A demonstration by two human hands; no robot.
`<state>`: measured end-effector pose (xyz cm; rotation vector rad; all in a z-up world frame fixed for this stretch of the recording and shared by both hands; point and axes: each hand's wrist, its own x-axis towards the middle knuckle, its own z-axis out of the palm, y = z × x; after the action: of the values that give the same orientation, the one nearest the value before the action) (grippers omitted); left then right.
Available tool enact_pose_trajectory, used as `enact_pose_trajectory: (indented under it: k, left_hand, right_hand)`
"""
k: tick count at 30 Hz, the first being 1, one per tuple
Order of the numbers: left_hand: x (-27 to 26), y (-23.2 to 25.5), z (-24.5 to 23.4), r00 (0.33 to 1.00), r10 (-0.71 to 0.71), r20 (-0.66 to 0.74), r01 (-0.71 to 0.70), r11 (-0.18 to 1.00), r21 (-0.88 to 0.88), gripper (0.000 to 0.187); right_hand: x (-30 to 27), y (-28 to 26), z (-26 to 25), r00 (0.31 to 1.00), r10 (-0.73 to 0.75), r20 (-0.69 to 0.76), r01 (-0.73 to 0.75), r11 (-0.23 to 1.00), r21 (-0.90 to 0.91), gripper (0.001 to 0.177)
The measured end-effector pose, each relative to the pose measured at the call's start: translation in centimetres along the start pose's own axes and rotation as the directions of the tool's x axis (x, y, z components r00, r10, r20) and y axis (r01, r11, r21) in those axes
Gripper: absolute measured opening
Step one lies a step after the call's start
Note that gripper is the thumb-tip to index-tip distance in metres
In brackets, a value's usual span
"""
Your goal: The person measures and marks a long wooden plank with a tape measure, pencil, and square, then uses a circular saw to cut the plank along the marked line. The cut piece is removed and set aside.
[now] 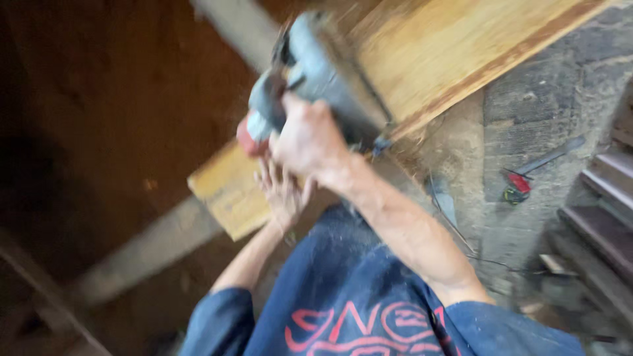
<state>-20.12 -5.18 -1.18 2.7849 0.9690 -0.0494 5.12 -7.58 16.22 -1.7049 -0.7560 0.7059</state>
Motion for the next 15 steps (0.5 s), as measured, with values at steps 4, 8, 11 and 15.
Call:
enact_pose_trajectory:
  k: [4,8,11,15]
  left_hand:
    - [0.3,0.0,0.8,0.998,-0.057,-0.025,0.056,0.998,-0.034,0.090]
    - [-0.5,0.5,0.9,0.996,-0.074,-0.058,0.069,0.994,-0.079,0.087]
    - [0.0,0.6,1.1,0.993,-0.101,-0.058,0.093,0.986,-0.137,0.087]
    - [-0.1,0.7,0.9,0.989,-0.105,-0.104,0.087,0.983,-0.160,0.088]
  right_hand:
    - [1.7,0.1,-0.1,0.996,0.001,0.088,0.013,0.989,-0.149,0.028]
    - [2.9,0.4,0.7,0.876,-0.482,0.024,0.472,0.844,-0.256,0.023]
    - [4.0,0.7,1.5,0.926,-0.347,0.147,0.374,0.896,-0.239,0.014]
    - [4.0,0.7,1.6,0.927,-0.316,0.200,0.363,0.889,-0.279,0.012]
